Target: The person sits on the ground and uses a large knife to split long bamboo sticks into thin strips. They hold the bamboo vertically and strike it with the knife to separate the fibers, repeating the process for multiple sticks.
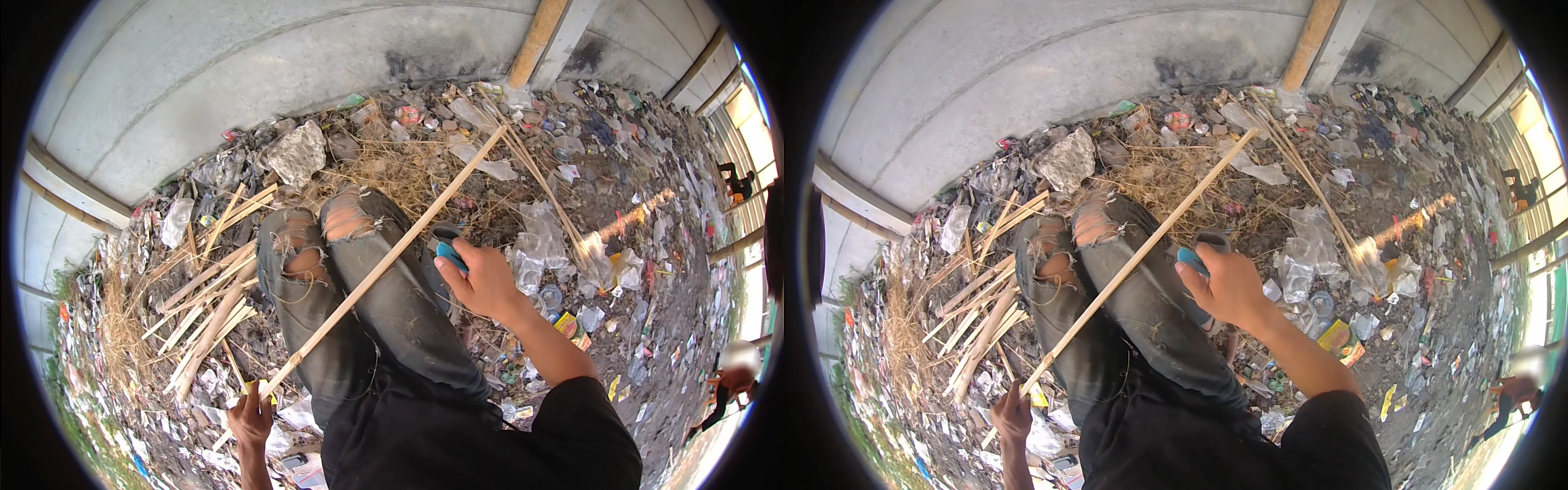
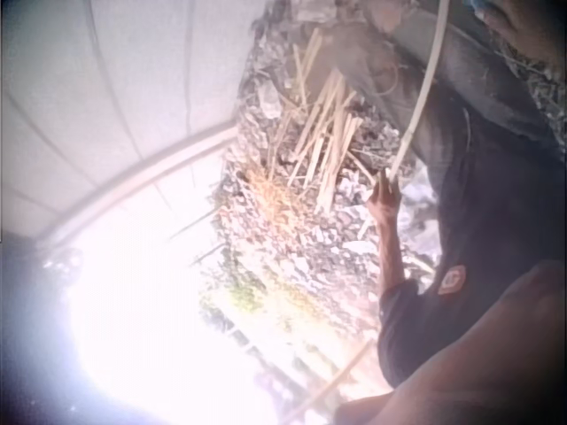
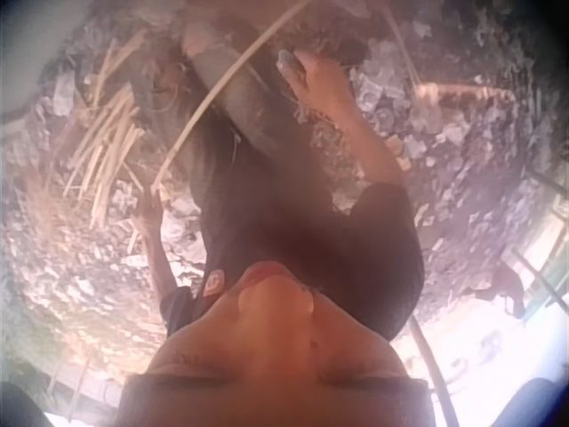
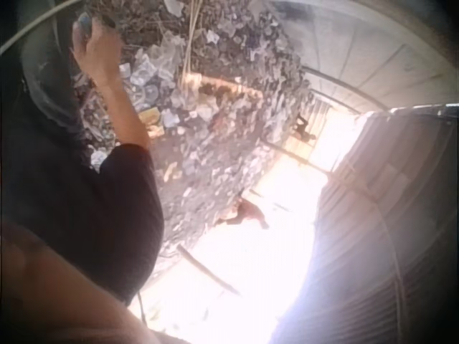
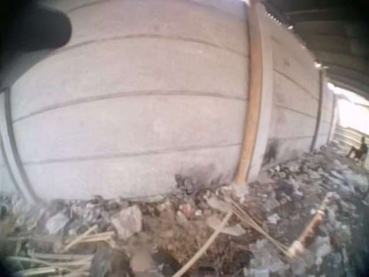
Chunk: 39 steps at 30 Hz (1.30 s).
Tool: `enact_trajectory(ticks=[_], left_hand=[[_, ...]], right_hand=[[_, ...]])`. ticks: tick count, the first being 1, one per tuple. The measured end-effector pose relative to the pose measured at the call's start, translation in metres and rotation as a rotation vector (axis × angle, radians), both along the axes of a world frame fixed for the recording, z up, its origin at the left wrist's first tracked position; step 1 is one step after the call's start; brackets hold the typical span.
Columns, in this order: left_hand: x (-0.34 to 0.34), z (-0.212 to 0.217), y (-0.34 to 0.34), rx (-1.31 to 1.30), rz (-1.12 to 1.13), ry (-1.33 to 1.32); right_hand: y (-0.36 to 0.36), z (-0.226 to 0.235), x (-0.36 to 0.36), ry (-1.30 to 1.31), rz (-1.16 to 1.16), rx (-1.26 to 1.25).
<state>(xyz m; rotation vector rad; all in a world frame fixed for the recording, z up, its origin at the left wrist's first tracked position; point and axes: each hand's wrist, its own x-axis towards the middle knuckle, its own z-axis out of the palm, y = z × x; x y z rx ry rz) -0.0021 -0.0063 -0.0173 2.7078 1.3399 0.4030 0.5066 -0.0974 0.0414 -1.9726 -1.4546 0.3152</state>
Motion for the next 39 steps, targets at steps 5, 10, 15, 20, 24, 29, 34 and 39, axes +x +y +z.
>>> enact_trajectory(ticks=[5, 10, 15, 20, 24, 29, 34, 39], left_hand=[[0.004, 0.007, 0.007, 0.045, -0.044, 0.021], [0.006, 0.018, -0.002, 0.100, -0.045, 0.075], [-0.005, 0.002, 0.005, -0.041, -0.014, 0.015], [-0.006, 0.009, 0.008, -0.003, -0.055, 0.032], [0.000, 0.004, 0.016, -0.058, -0.041, -0.017], [-0.030, 0.001, 0.017, -0.001, -0.046, 0.007], [-0.028, -0.005, 0.018, -0.017, -0.031, 0.032], [-0.055, -0.005, 0.016, 0.019, -0.018, 0.054]], right_hand=[[0.021, -0.005, -0.037, -0.041, 0.080, -0.009], [0.032, -0.011, -0.012, -0.063, 0.007, -0.007], [0.031, -0.014, -0.046, -0.143, 0.114, 0.008], [0.042, -0.011, 0.021, -0.090, -0.132, 0.063], [0.034, -0.013, -0.017, -0.167, 0.080, -0.008], [0.048, -0.006, 0.040, -0.067, -0.164, 0.053], [0.050, 0.000, 0.032, -0.165, -0.089, 0.085], [0.044, 0.000, -0.011, -0.210, 0.092, -0.008]])
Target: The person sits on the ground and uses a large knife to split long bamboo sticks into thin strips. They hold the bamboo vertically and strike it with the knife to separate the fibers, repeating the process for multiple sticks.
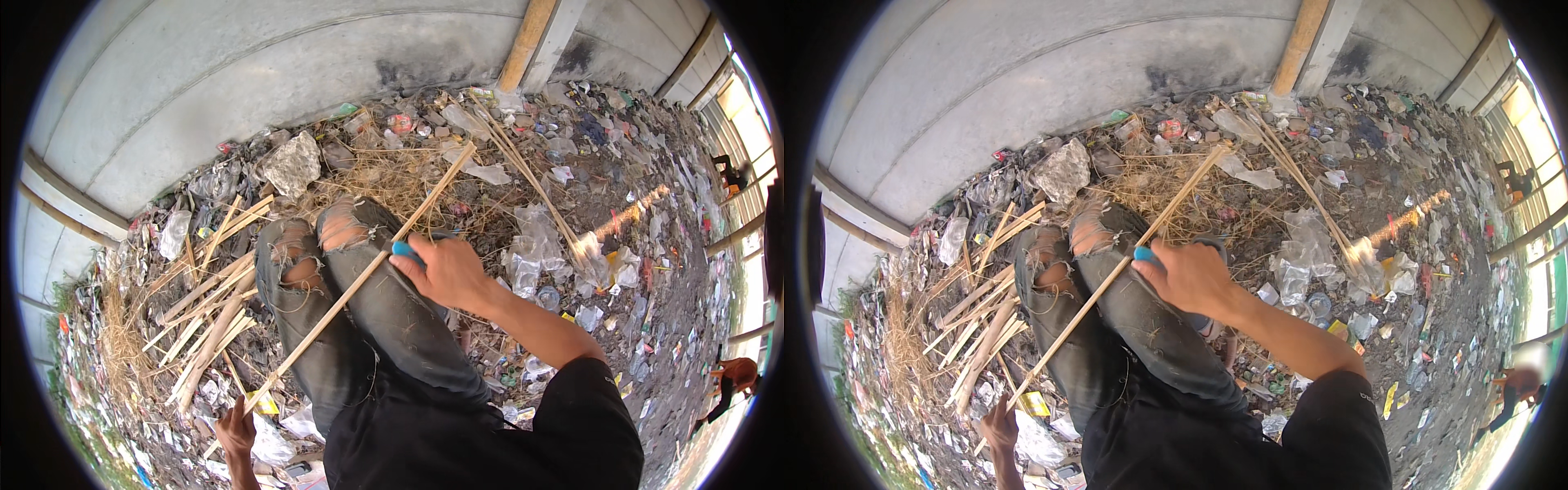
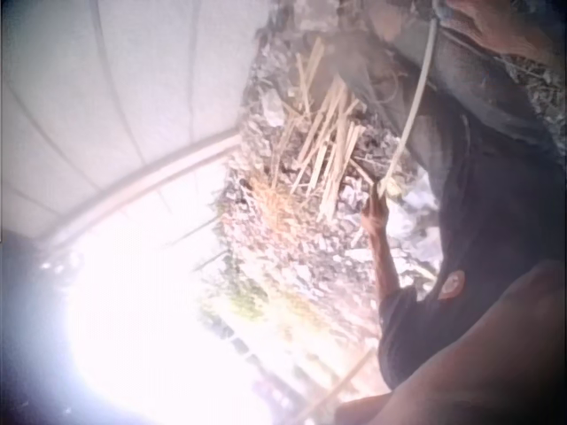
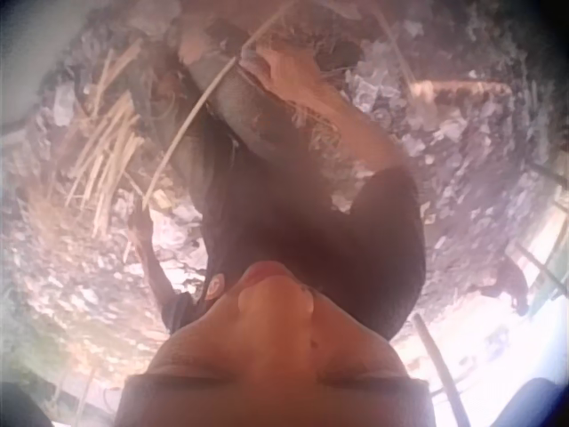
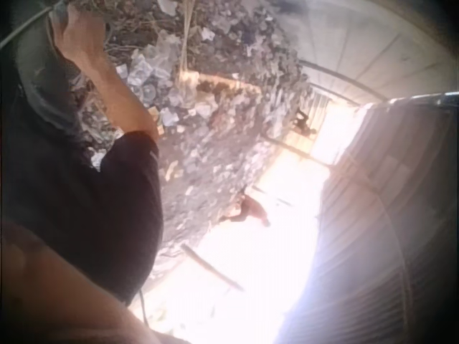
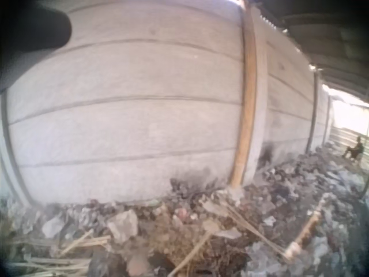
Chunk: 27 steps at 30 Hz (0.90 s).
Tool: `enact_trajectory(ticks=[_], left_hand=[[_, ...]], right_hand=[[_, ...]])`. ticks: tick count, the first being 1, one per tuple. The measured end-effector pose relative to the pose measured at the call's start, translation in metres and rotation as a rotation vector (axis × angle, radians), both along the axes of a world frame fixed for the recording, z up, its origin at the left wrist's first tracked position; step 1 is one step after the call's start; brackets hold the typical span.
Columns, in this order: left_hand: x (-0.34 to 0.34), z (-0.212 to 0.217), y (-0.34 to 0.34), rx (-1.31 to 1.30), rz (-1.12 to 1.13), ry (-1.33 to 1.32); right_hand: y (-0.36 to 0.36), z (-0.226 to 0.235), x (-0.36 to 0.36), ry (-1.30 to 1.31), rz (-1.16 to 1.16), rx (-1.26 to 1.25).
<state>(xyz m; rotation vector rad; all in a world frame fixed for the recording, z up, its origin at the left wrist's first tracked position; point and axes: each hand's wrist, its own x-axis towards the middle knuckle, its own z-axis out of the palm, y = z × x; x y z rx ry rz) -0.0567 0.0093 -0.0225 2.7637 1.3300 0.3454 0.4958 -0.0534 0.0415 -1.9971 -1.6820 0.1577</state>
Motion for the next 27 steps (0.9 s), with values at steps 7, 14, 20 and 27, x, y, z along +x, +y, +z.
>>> enact_trajectory(ticks=[7, 14, 20, 27], left_hand=[[-0.030, 0.003, 0.000, -0.039, 0.032, 0.021], [-0.021, 0.003, 0.006, -0.054, -0.023, -0.021], [-0.010, 0.013, 0.011, -0.146, 0.071, 0.057], [0.018, 0.011, 0.001, -0.097, 0.068, 0.052]], right_hand=[[-0.001, -0.015, 0.214, 0.338, -0.702, 0.471], [0.013, 0.004, 0.097, 1.000, -0.308, 0.288], [0.032, -0.023, 0.059, 1.401, -0.299, 0.394], [0.019, -0.025, -0.001, 0.797, -0.250, 0.223]])
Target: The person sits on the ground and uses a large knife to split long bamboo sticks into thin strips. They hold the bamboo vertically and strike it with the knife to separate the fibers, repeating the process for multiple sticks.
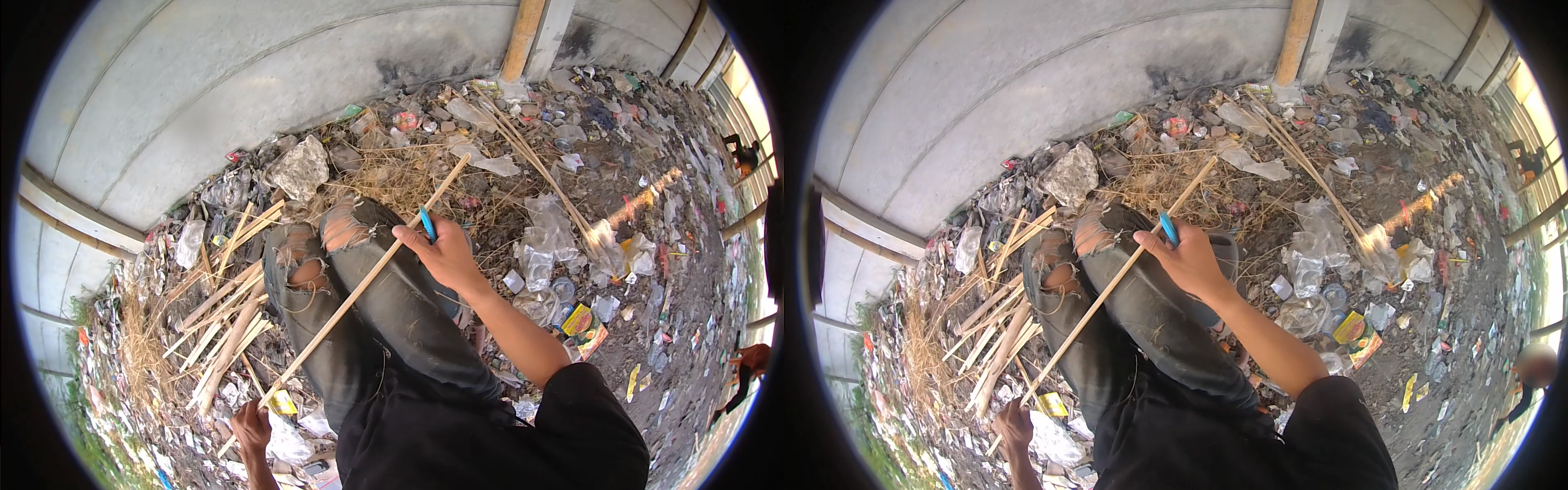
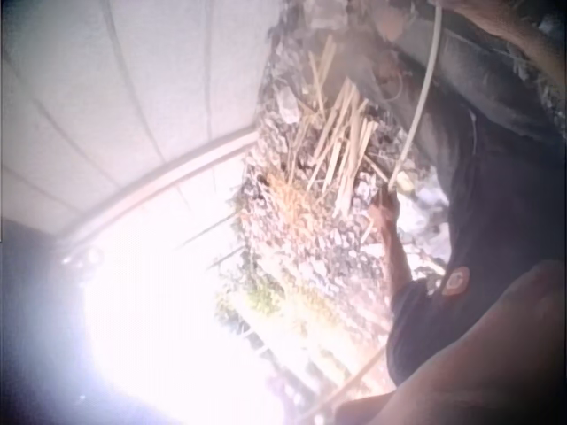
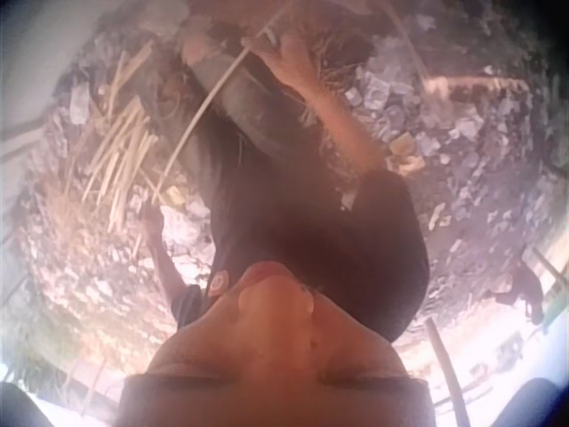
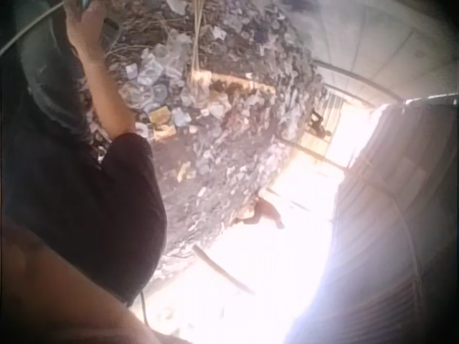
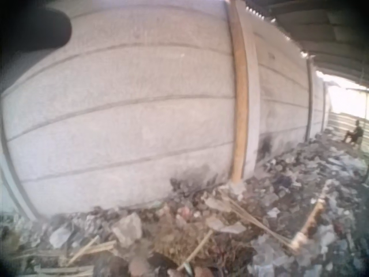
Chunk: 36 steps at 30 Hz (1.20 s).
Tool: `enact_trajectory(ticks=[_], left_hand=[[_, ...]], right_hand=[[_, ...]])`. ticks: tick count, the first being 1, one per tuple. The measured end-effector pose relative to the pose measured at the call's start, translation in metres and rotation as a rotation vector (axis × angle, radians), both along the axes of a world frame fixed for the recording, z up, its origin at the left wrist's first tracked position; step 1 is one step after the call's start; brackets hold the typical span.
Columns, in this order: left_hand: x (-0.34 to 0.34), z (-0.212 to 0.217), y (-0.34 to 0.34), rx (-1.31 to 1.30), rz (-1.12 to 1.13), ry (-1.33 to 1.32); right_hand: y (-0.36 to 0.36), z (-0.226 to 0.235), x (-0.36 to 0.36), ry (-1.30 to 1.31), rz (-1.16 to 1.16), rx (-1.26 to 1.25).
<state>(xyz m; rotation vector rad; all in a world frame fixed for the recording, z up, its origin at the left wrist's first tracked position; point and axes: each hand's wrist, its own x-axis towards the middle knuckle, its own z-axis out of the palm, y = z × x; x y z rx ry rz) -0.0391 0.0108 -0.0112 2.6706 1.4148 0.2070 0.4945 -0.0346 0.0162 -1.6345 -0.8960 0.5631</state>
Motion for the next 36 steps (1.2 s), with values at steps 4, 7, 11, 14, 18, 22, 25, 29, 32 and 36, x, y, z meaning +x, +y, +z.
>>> enact_trajectory(ticks=[4, 7, 11, 14, 18, 22, 25, 29, 32, 36], left_hand=[[0.026, 0.008, 0.003, -0.081, 0.009, 0.003], [0.059, 0.016, 0.001, -0.071, 0.004, -0.030], [0.098, 0.031, 0.001, -0.173, 0.004, -0.073], [0.104, 0.037, 0.004, -0.193, -0.002, -0.080], [0.103, 0.038, 0.006, -0.242, -0.011, -0.091], [0.105, 0.042, 0.005, -0.247, -0.041, -0.115], [0.113, 0.051, 0.000, -0.264, 0.006, -0.063], [0.126, 0.066, -0.003, -0.290, 0.064, -0.012], [0.112, 0.055, -0.004, -0.180, -0.004, -0.017], [0.118, 0.058, -0.006, -0.106, -0.008, 0.035]], right_hand=[[-0.012, 0.009, -0.025, -0.165, 0.058, -0.043], [-0.010, 0.004, -0.027, -0.273, 0.043, 0.025], [-0.011, 0.006, -0.030, -0.347, 0.054, -0.002], [-0.019, 0.014, -0.013, -0.151, 0.088, -0.034], [-0.030, 0.028, 0.023, -0.087, 0.096, -0.072], [-0.025, 0.029, 0.041, -0.336, -0.072, -0.143], [-0.009, 0.017, 0.046, -0.441, -0.114, -0.226], [-0.013, 0.001, -0.008, -0.459, 0.078, -0.133], [-0.004, 0.009, -0.002, -0.417, -0.011, -0.112], [0.007, 0.009, 0.035, -0.322, -0.080, -0.178]])
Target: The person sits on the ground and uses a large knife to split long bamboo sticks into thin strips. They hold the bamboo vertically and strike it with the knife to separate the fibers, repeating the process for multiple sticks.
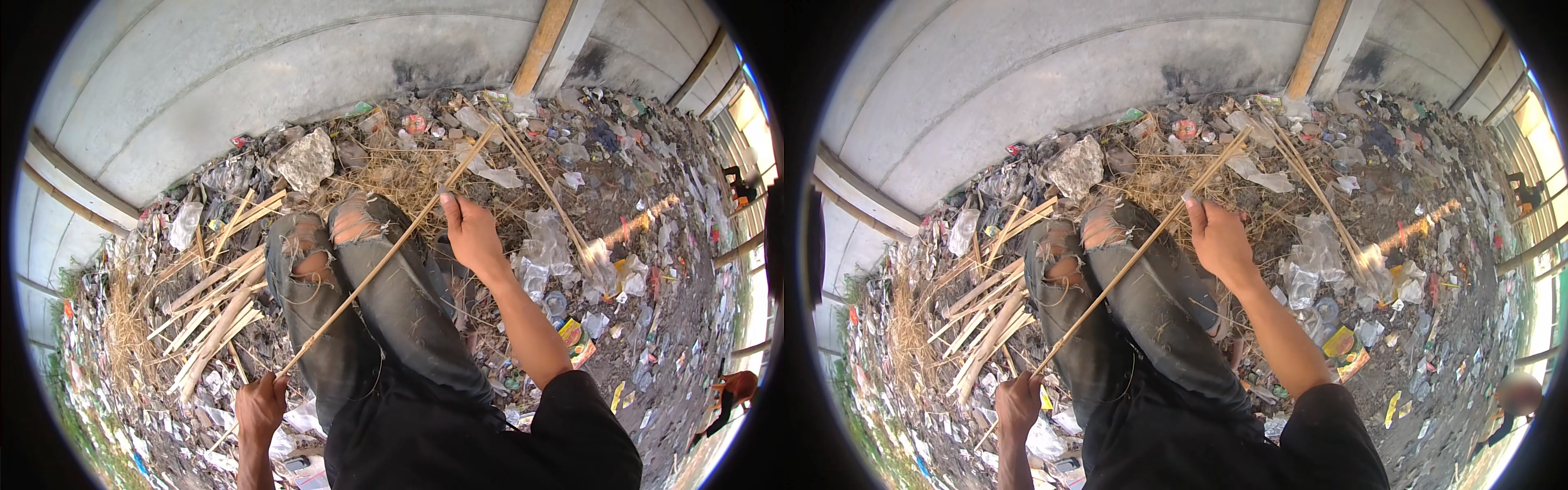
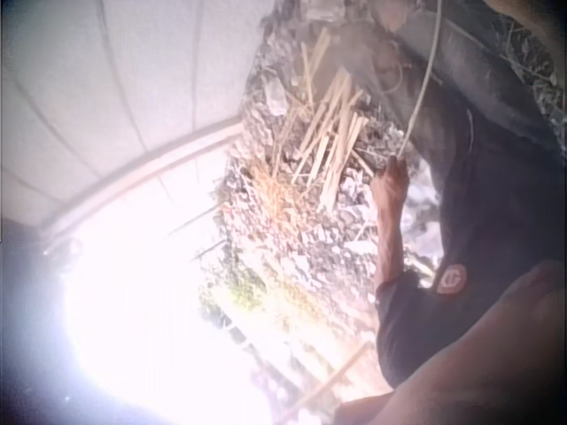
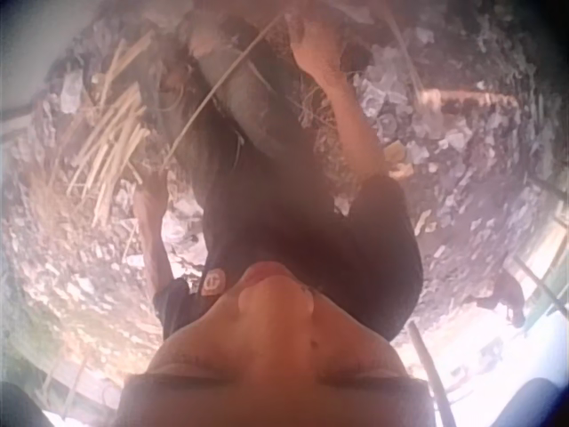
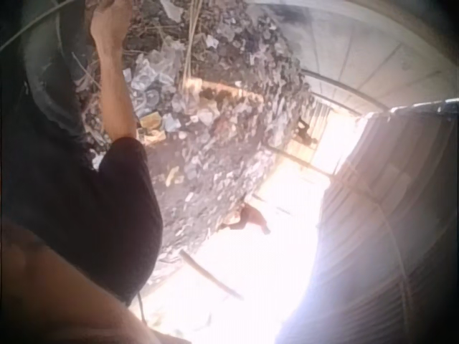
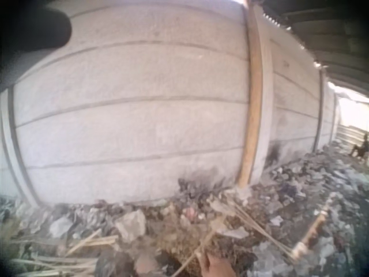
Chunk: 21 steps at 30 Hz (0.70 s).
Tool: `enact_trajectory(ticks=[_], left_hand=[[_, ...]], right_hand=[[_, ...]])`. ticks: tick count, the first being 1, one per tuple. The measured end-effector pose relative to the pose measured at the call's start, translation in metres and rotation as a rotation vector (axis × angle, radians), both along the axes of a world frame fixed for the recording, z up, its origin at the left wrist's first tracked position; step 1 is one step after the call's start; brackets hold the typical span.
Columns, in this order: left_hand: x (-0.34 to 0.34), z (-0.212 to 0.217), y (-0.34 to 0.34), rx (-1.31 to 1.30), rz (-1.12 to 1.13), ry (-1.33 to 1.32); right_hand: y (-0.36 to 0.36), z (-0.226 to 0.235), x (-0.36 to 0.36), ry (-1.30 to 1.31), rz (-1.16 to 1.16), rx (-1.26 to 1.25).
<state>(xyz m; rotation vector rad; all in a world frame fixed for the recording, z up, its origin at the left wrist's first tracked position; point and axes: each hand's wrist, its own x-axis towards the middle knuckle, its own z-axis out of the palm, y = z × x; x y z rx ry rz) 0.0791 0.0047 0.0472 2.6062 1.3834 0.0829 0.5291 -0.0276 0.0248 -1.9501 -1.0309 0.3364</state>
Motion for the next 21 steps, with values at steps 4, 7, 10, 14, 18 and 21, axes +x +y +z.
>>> enact_trajectory(ticks=[4, 7, 10, 14, 18, 21], left_hand=[[0.011, -0.003, 0.003, 0.031, -0.018, 0.011], [0.017, -0.002, -0.003, 0.017, 0.002, -0.016], [0.033, 0.001, -0.004, 0.007, 0.030, 0.004], [0.063, 0.001, -0.004, -0.006, 0.014, -0.050], [0.083, 0.007, -0.009, -0.051, 0.019, -0.090], [0.097, 0.009, -0.005, -0.050, 0.006, -0.067]], right_hand=[[-0.019, -0.009, -0.041, -0.118, 0.169, 0.009], [-0.008, 0.005, -0.009, 0.007, 0.074, -0.028], [0.002, 0.011, 0.017, 0.074, -0.040, -0.057], [-0.025, 0.010, -0.072, -0.116, 0.292, -0.234], [0.003, -0.013, 0.006, -0.106, 0.017, 0.090], [0.010, 0.003, 0.030, 0.040, -0.034, -0.042]])
